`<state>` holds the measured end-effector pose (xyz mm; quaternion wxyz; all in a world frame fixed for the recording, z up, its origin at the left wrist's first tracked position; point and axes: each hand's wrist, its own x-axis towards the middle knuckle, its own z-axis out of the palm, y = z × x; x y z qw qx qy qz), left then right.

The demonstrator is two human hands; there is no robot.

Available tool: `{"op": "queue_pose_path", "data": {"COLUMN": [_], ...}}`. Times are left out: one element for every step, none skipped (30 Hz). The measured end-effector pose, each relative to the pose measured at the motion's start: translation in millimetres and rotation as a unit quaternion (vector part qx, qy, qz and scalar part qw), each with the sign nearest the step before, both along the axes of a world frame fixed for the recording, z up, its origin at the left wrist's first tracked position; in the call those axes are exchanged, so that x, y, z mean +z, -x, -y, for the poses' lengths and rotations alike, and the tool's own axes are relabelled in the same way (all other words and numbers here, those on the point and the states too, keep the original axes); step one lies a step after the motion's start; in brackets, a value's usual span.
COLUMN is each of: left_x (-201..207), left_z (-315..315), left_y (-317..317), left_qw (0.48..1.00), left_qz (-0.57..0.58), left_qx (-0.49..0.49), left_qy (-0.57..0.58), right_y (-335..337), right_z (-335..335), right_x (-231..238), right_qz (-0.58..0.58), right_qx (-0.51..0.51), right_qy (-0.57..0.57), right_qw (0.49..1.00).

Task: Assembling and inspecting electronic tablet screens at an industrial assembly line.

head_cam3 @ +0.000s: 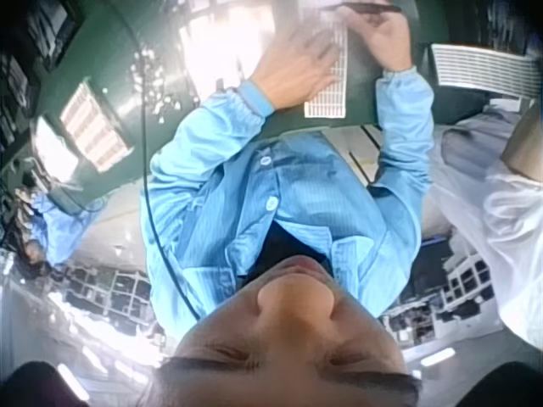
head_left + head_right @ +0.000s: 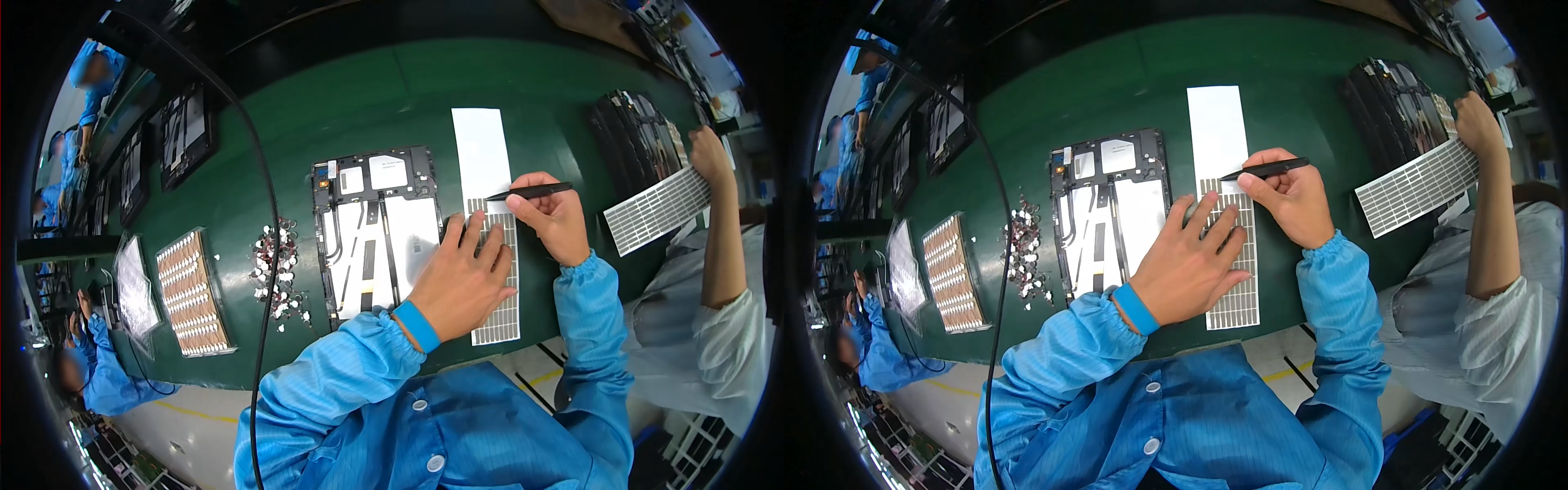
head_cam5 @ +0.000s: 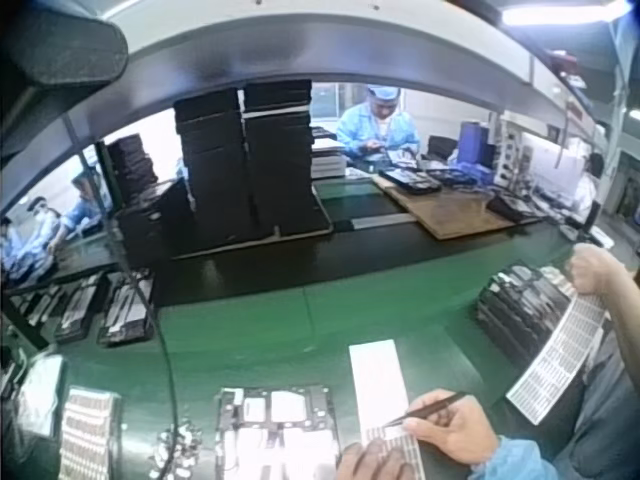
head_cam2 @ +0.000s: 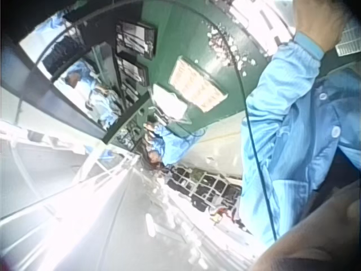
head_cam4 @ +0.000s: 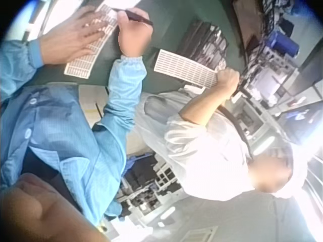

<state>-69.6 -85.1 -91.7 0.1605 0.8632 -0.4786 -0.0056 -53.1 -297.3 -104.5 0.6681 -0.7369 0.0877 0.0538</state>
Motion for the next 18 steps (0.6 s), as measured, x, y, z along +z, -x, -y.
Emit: {"op": "queue_pose_path", "data": {"left_x": [0,0,0,0,0,0,-2,-4,-5,-5,-3,-2,3,17,26,32,35,36], "left_z": [0,0,0,0,0,-1,-1,-1,0,0,-3,-9,-12,-18,-29,-41,-53,-66], "left_y": [0,0,1,0,0,-1,0,1,2,2,2,2,2,3,5,4,1,-5], "left_qw": [1.000,1.000,1.000,1.000,1.000,1.000,1.000,1.000,1.000,1.000,1.000,0.999,0.999,0.997,0.997,0.996,0.994,0.994], "left_qz": [0.000,0.000,0.000,-0.001,0.001,0.007,0.009,0.017,0.025,0.027,0.031,0.033,0.035,0.022,0.022,-0.002,-0.028,-0.026], "left_qx": [0.001,0.001,0.001,0.002,0.000,0.001,0.004,0.002,0.000,-0.004,-0.001,0.002,0.000,0.002,0.003,0.021,0.039,0.040], "left_qy": [0.000,-0.002,-0.005,-0.004,0.002,0.007,0.007,0.006,0.002,0.003,-0.001,0.017,0.040,0.079,0.076,0.088,0.099,0.097], "right_y": [0,0,1,2,3,4,8,10,8,5,1,-9,-20,-32,-43,-51,-58,-64], "right_z": [-1,-2,-2,-2,-2,-2,-2,-4,-7,-10,-14,-36,-54,-66,-76,-81,-84,-89], "right_x": [-1,0,1,3,6,10,17,24,28,33,39,47,52,54,50,44,35,26], "right_qz": [0.004,0.007,0.006,0.009,0.012,0.015,0.014,0.014,0.018,0.028,0.039,0.053,0.061,0.053,0.043,0.045,0.031,0.017], "right_qx": [-0.006,-0.011,-0.010,-0.012,-0.013,-0.010,-0.024,-0.038,-0.035,-0.032,-0.028,-0.022,-0.008,0.013,0.040,0.035,0.026,0.023], "right_qy": [-0.003,-0.006,-0.005,-0.003,0.000,0.000,0.000,0.000,-0.002,-0.028,-0.055,-0.061,-0.065,-0.055,-0.050,-0.048,-0.050,-0.056], "right_qw": [1.000,1.000,1.000,1.000,1.000,1.000,1.000,0.999,0.999,0.999,0.997,0.996,0.996,0.997,0.997,0.997,0.998,0.998]}}
